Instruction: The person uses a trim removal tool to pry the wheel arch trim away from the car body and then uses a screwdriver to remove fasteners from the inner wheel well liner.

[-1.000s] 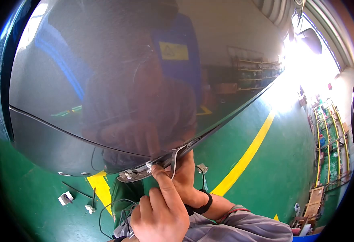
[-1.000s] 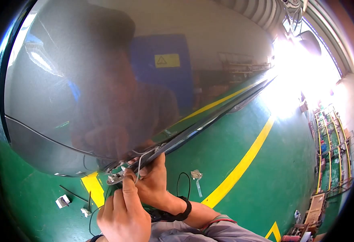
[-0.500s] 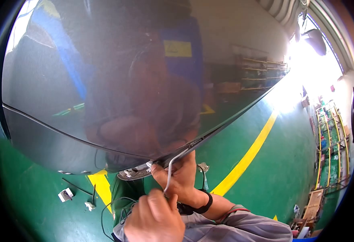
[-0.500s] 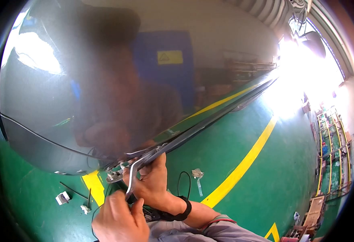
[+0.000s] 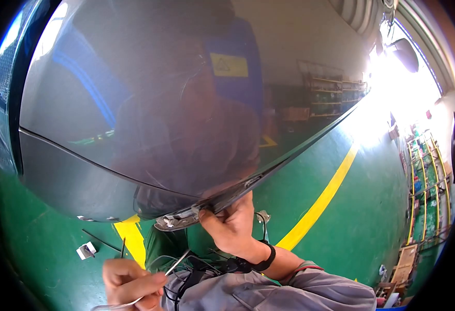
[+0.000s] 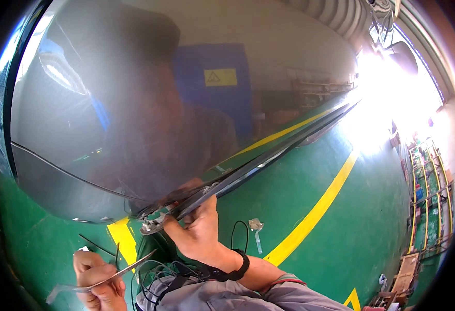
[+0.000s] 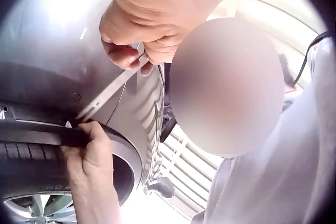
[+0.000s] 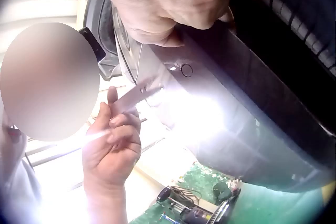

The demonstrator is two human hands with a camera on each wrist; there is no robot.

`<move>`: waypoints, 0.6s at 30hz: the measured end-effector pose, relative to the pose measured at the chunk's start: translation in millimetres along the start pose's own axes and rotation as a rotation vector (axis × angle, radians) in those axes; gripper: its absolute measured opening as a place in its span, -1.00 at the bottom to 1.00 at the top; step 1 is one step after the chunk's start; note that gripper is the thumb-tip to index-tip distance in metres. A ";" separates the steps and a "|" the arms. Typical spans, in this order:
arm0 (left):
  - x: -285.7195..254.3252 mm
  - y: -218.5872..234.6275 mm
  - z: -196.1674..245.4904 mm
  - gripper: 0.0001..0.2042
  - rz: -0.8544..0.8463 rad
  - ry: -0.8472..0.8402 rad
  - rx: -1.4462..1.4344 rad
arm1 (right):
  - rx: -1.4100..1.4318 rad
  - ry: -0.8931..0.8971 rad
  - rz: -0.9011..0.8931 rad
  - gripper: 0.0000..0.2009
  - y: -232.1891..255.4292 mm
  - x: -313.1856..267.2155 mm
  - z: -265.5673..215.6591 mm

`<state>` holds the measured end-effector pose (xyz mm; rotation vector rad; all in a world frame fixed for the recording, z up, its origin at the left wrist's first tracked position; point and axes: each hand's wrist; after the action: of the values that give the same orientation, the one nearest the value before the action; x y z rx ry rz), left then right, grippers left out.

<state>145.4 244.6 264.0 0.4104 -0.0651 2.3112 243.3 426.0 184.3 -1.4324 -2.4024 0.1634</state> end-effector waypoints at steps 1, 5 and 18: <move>0.3 -1.1 3.3 -0.61 0.035 -0.020 -0.089 | -0.012 0.016 -0.006 -0.51 1.0 0.0 1.5; -0.9 6.8 -28.2 -0.75 -0.038 -0.237 -0.177 | 0.036 0.014 0.003 -0.50 0.5 -1.0 2.6; -1.0 -16.0 -35.0 -0.65 -0.397 0.122 -0.155 | -0.234 0.118 -0.089 -0.43 9.9 -0.8 3.5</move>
<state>147.8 261.0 229.3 0.1822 -0.0934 1.9192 250.7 430.4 178.2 -1.3835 -2.4448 -0.2245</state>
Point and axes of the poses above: each hand's wrist, its own x-axis towards the middle knuckle, its own y-axis out of the back of the hand, z = x × y
